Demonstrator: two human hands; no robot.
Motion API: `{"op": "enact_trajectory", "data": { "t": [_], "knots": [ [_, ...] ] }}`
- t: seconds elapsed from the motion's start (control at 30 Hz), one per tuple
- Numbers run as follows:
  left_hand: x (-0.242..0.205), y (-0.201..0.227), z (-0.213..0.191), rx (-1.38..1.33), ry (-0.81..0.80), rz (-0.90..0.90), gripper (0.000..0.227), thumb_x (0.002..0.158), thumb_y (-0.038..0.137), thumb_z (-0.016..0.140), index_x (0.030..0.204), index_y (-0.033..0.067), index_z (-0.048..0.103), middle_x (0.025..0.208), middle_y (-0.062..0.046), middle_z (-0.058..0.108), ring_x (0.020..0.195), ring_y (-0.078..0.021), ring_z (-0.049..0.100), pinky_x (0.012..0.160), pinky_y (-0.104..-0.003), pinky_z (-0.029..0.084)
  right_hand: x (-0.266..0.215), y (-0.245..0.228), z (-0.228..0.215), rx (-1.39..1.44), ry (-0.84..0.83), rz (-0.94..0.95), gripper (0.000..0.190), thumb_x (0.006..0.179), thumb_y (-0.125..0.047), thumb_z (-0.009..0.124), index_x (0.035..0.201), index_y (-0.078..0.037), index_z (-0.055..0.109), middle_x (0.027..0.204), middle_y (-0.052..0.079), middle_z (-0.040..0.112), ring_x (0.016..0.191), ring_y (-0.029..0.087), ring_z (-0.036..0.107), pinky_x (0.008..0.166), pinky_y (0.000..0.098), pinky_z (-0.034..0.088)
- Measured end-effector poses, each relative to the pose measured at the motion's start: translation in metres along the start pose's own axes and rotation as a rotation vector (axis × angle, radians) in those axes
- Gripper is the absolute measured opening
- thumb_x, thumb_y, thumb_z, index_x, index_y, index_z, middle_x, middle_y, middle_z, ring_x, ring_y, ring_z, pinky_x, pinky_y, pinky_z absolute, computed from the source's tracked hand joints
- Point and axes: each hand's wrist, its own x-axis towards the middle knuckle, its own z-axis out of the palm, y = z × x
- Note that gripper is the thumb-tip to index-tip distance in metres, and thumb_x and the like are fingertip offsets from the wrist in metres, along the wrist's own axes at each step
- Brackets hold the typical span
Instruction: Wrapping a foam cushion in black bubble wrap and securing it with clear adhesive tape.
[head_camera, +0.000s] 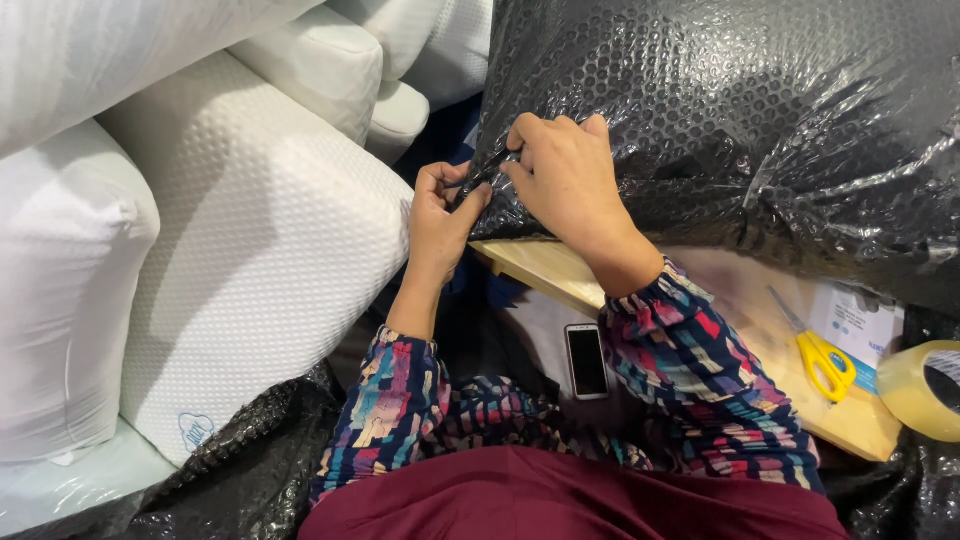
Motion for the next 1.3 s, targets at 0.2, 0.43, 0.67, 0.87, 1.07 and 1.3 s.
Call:
{"op": "enact_trajectory", "data": {
  "t": [0.2,0.43,0.67,0.87,1.07,1.3],
  "knots": [
    [0.000,0.000,0.000,0.021,0.004,-0.011,0.036,0.086,0.018,0.081,0.107,0.0185,0.052,0.123,-0.001,0.068,0.089,-0.0048,0.058,0.080,-0.020,0.045,0.001,0.003,0.002,0.010,0.035,-0.014,0.018,0.085,-0.004,0.076,0.102,-0.008,0.073,0.065,-0.002,0.063,0.068,0.020,0.061,0.072,0.0348,0.031],
    [0.001,-0.002,-0.002,0.042,-0.002,0.007,0.032,0.089,0.018,0.079,0.106,0.0181,0.052,0.126,-0.002,0.069,0.092,-0.0051,0.061,0.082,-0.022,0.046,-0.004,0.001,-0.006,0.055,0.017,-0.042,0.024,0.083,-0.004,0.078,0.106,-0.007,0.071,0.070,-0.001,0.063,0.072,0.020,0.062,0.075,0.0353,0.033],
    [0.005,-0.010,-0.004,0.099,-0.009,0.024,0.028,0.092,0.023,0.077,0.107,0.0185,0.053,0.128,-0.004,0.070,0.092,-0.0064,0.060,0.083,-0.024,0.048,-0.017,0.002,-0.020,0.188,0.106,-0.147,0.031,0.080,0.002,0.079,0.109,-0.003,0.070,0.082,0.004,0.067,0.081,0.023,0.063,0.083,0.0351,0.036],
    [0.003,-0.014,-0.005,0.049,-0.045,0.044,0.022,0.099,0.028,0.069,0.110,0.0174,0.053,0.133,-0.007,0.066,0.102,-0.0110,0.059,0.090,-0.029,0.049,-0.050,0.039,-0.038,0.056,0.271,-0.396,0.006,0.095,-0.012,0.077,0.099,-0.011,0.073,0.090,0.002,0.065,0.090,0.021,0.063,0.083,0.0335,0.039],
    [-0.001,-0.019,-0.006,0.223,0.145,0.448,0.019,0.112,0.023,0.052,0.115,0.0051,0.049,0.155,-0.024,0.042,0.129,-0.0388,0.057,0.107,-0.047,0.050,-0.071,0.069,-0.026,-0.053,0.349,-0.429,0.007,0.099,-0.016,0.074,0.096,-0.010,0.074,0.093,0.004,0.066,0.092,0.023,0.064,0.081,0.0335,0.042],
    [-0.037,0.000,0.050,0.947,-0.109,1.072,0.041,0.111,0.036,0.045,0.139,0.0113,0.061,0.158,-0.010,0.051,0.148,-0.0336,0.043,0.121,-0.059,0.021,-0.074,0.072,-0.017,-0.056,0.475,-0.426,0.008,0.100,-0.011,0.070,0.093,-0.008,0.073,0.093,0.005,0.066,0.091,0.024,0.065,0.079,0.0335,0.044]
  ]
}}
